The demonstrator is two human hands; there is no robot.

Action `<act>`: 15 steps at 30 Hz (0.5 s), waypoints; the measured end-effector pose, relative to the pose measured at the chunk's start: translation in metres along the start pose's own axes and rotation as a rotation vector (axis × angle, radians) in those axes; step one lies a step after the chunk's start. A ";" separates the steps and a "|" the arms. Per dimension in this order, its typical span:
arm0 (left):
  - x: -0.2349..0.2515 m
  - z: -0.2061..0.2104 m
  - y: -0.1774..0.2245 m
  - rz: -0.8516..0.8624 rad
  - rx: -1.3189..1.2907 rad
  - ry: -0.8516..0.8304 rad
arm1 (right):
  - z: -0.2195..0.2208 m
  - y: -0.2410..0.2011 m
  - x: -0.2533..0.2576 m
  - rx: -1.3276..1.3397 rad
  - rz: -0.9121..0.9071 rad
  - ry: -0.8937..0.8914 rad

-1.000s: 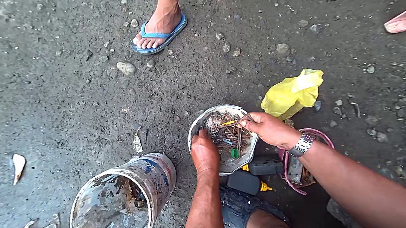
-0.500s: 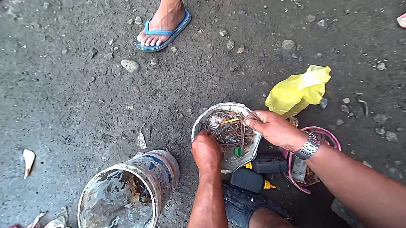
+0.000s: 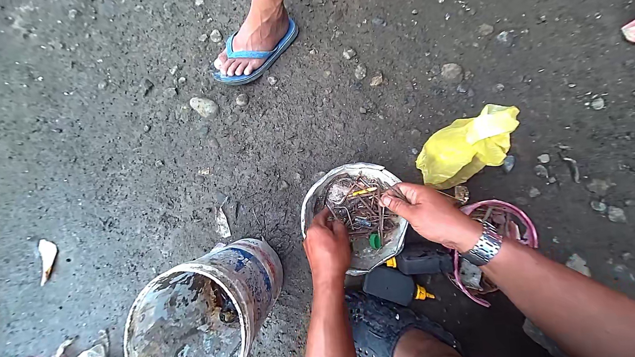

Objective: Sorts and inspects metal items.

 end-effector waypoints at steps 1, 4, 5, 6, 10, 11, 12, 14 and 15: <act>-0.004 0.003 -0.005 0.004 -0.209 -0.033 | 0.002 -0.001 0.000 0.020 0.002 -0.009; -0.021 0.007 -0.009 -0.048 -0.825 -0.198 | 0.008 -0.001 -0.002 0.044 0.006 -0.039; -0.025 0.008 -0.009 -0.050 -0.922 -0.238 | 0.010 -0.001 -0.003 0.047 0.008 -0.047; -0.028 0.008 -0.009 -0.050 -0.978 -0.263 | 0.012 -0.001 -0.004 0.049 0.007 -0.053; -0.033 0.007 -0.008 -0.053 -1.052 -0.276 | 0.017 -0.002 -0.008 0.031 0.005 -0.087; -0.034 0.006 -0.008 -0.055 -1.060 -0.273 | 0.018 -0.003 -0.009 0.031 0.016 -0.101; -0.034 0.005 -0.007 -0.060 -1.071 -0.274 | 0.020 -0.005 -0.011 0.031 0.025 -0.113; -0.036 0.005 -0.007 -0.069 -1.092 -0.279 | 0.024 -0.006 -0.014 0.026 0.042 -0.134; -0.036 0.005 -0.007 -0.067 -1.096 -0.283 | 0.026 -0.006 -0.016 0.010 0.046 -0.150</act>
Point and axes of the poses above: each hand's wrist, its own x-axis towards the middle knuckle, its own z-axis out of the palm, y = z × x, the point moved 2 cm from there along x, towards the middle knuckle, and after that the axes turned 13 degrees about x, right-handed, at the moved point
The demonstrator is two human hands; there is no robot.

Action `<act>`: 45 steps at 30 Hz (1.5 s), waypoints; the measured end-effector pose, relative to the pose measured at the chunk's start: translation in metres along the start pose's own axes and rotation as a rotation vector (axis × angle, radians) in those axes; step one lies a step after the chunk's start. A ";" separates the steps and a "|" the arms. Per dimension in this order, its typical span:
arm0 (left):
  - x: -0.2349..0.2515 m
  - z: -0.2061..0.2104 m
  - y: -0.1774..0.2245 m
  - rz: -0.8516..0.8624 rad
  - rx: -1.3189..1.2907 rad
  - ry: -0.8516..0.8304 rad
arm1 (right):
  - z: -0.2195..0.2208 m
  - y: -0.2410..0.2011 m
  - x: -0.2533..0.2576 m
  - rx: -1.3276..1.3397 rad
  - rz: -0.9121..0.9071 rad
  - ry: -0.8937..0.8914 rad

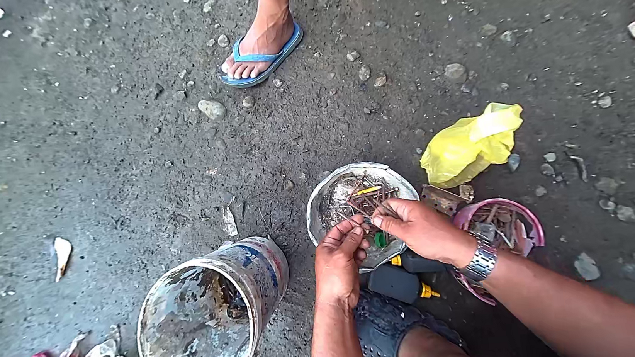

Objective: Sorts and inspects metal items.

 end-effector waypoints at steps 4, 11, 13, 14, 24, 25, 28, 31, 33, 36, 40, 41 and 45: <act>-0.005 -0.002 -0.002 0.022 -0.012 -0.001 | 0.008 0.006 -0.004 -0.166 -0.011 -0.052; -0.021 -0.009 -0.006 -0.028 -0.157 -0.020 | 0.014 0.006 -0.012 -0.177 -0.053 -0.062; -0.024 -0.011 -0.006 -0.049 -0.217 -0.026 | 0.014 0.005 -0.013 -0.127 -0.064 -0.074; -0.026 -0.012 -0.006 -0.046 -0.226 -0.026 | 0.015 0.005 -0.013 -0.101 -0.077 -0.078; -0.195 -0.179 0.068 0.663 0.480 0.372 | 0.009 0.003 -0.016 -0.070 -0.338 -0.009; -0.208 -0.215 0.065 0.581 0.520 0.599 | 0.009 0.003 -0.014 -0.077 -0.335 -0.011; -0.219 -0.309 0.036 0.059 0.768 1.131 | 0.015 0.004 -0.013 -0.100 -0.303 -0.038; -0.221 -0.362 -0.001 -0.112 0.821 1.251 | 0.024 0.007 -0.013 -0.111 -0.295 -0.083; -0.226 -0.352 0.003 -0.027 0.741 1.300 | 0.029 0.007 -0.016 -0.111 -0.305 -0.108; -0.235 -0.280 0.036 0.389 0.522 1.005 | 0.032 0.007 -0.023 -0.068 -0.314 -0.195; -0.207 -0.142 0.073 0.471 0.685 0.130 | 0.037 0.010 -0.031 0.122 -0.340 -0.362; -0.188 -0.109 0.068 0.406 0.725 0.080 | 0.038 0.011 -0.033 0.158 -0.353 -0.393; -0.118 -0.037 0.021 0.396 0.542 0.168 | 0.041 0.014 -0.038 0.157 -0.396 -0.367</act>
Point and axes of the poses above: each hand's wrist, its own x-axis towards the middle knuckle, its own z-axis out of the palm, y = z × x, the point moved 2 cm from there along x, towards the middle knuckle, and after that the axes turned 13 degrees about x, right-handed, at the moved point
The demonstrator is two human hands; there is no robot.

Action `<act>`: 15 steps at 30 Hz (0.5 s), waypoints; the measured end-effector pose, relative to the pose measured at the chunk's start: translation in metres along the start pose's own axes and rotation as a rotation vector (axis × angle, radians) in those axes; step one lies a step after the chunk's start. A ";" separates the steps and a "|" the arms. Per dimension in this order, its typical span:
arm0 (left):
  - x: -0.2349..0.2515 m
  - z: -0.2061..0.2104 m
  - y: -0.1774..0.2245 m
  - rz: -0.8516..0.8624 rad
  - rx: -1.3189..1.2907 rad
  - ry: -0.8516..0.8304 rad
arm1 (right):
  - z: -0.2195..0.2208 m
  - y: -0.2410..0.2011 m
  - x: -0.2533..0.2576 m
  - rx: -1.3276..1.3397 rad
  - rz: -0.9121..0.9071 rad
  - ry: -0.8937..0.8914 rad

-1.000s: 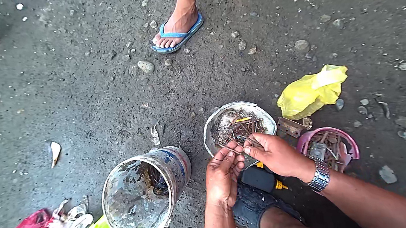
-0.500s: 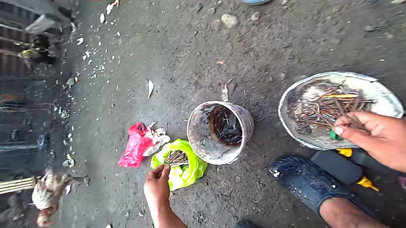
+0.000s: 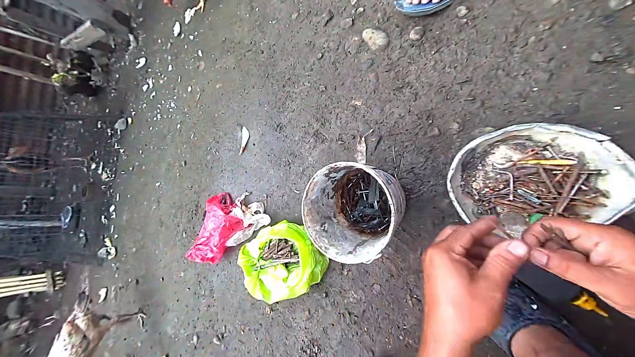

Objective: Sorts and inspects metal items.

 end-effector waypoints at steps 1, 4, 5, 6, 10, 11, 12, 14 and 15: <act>0.005 0.015 -0.006 -0.015 -0.101 0.026 | -0.002 0.001 -0.002 -0.041 0.003 0.022; 0.015 0.043 -0.014 -0.078 -0.306 0.073 | -0.013 0.008 -0.007 -0.111 0.009 0.048; 0.017 0.045 -0.015 -0.110 -0.353 0.055 | -0.018 0.011 -0.007 -0.121 0.008 0.047; 0.019 0.045 -0.017 -0.156 -0.413 0.038 | -0.023 0.012 -0.006 -0.138 0.013 0.053; 0.031 0.036 -0.027 -0.300 -0.684 -0.003 | -0.048 0.002 0.009 -0.274 0.056 0.210; 0.033 0.034 -0.029 -0.329 -0.736 -0.007 | -0.053 -0.001 0.012 -0.245 0.081 0.258; 0.034 0.033 -0.030 -0.352 -0.784 -0.012 | -0.056 -0.003 0.015 -0.164 0.114 0.298; 0.035 0.031 -0.032 -0.373 -0.881 -0.026 | -0.058 -0.002 0.019 0.156 0.193 0.350; 0.035 0.031 -0.033 -0.371 -0.931 -0.038 | -0.058 -0.002 0.019 0.334 0.242 0.346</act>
Point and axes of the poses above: each hand's wrist, its own x-axis towards the middle knuckle, its own z-axis out of the palm, y = z × x, the point moved 2 cm from there along x, towards the middle knuckle, and after that the axes turned 13 degrees about x, right-handed, at the moved point
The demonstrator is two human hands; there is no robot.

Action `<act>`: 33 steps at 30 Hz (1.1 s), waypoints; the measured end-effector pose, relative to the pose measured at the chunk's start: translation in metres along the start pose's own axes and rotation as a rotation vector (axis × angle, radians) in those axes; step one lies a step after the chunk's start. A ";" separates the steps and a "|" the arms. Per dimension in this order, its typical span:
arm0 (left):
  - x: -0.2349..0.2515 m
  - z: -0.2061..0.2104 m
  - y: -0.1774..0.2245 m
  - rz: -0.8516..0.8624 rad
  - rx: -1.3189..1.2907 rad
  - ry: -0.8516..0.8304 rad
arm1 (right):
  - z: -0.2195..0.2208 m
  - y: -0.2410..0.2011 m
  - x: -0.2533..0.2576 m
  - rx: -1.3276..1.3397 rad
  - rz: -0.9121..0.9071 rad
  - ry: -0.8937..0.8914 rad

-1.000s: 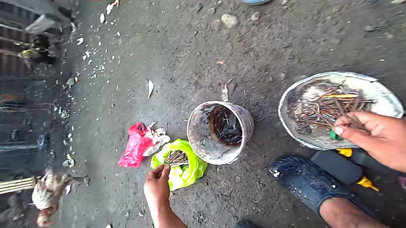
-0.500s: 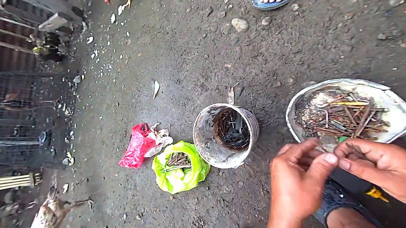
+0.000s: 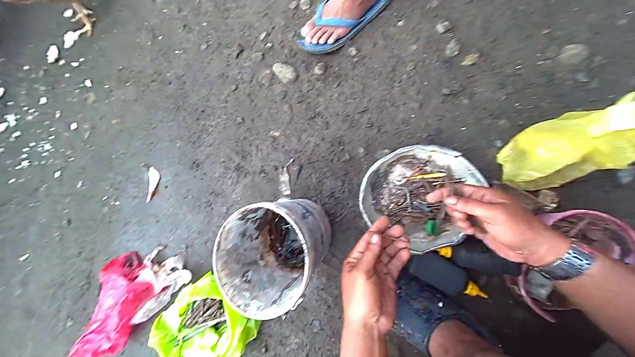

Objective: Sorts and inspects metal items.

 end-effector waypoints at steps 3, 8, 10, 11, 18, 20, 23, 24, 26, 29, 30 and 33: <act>0.001 -0.001 0.001 -0.023 -0.098 -0.043 | 0.002 0.001 -0.001 0.288 0.179 -0.064; 0.002 -0.003 0.004 -0.049 -0.124 -0.026 | 0.006 0.009 -0.004 0.479 0.272 -0.146; 0.002 -0.002 0.004 -0.052 -0.111 -0.008 | 0.007 0.010 -0.005 0.529 0.288 -0.175; 0.003 -0.002 0.004 -0.054 -0.105 0.000 | 0.007 0.010 -0.006 0.543 0.293 -0.191; 0.006 0.001 0.000 -0.052 -0.088 0.027 | 0.009 0.006 -0.007 0.522 0.293 -0.234; 0.005 0.004 -0.001 -0.039 -0.047 0.054 | 0.010 0.004 -0.007 0.510 0.295 -0.239; 0.005 0.006 -0.003 -0.006 0.032 0.077 | 0.013 0.002 -0.009 0.476 0.292 -0.240; 0.005 0.007 -0.004 0.005 0.050 0.081 | 0.014 0.001 -0.010 0.461 0.288 -0.246; 0.005 0.008 -0.006 0.033 0.088 0.092 | 0.015 0.000 -0.012 0.450 0.282 -0.263; 0.006 0.010 -0.008 0.064 0.131 0.128 | 0.017 0.000 -0.015 0.457 0.290 -0.272; 0.006 0.011 -0.009 0.069 0.134 0.138 | 0.018 0.000 -0.016 0.455 0.293 -0.270; 0.008 0.012 -0.011 0.086 0.140 0.165 | 0.019 0.000 -0.017 0.432 0.306 -0.261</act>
Point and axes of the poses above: each hand's wrist, its own x-axis towards the middle knuckle, its own z-axis out of the palm, y = z × x, the point moved 2 cm from there along x, towards the middle knuckle, and after that the axes turned 13 degrees about x, right-handed, at the moved point
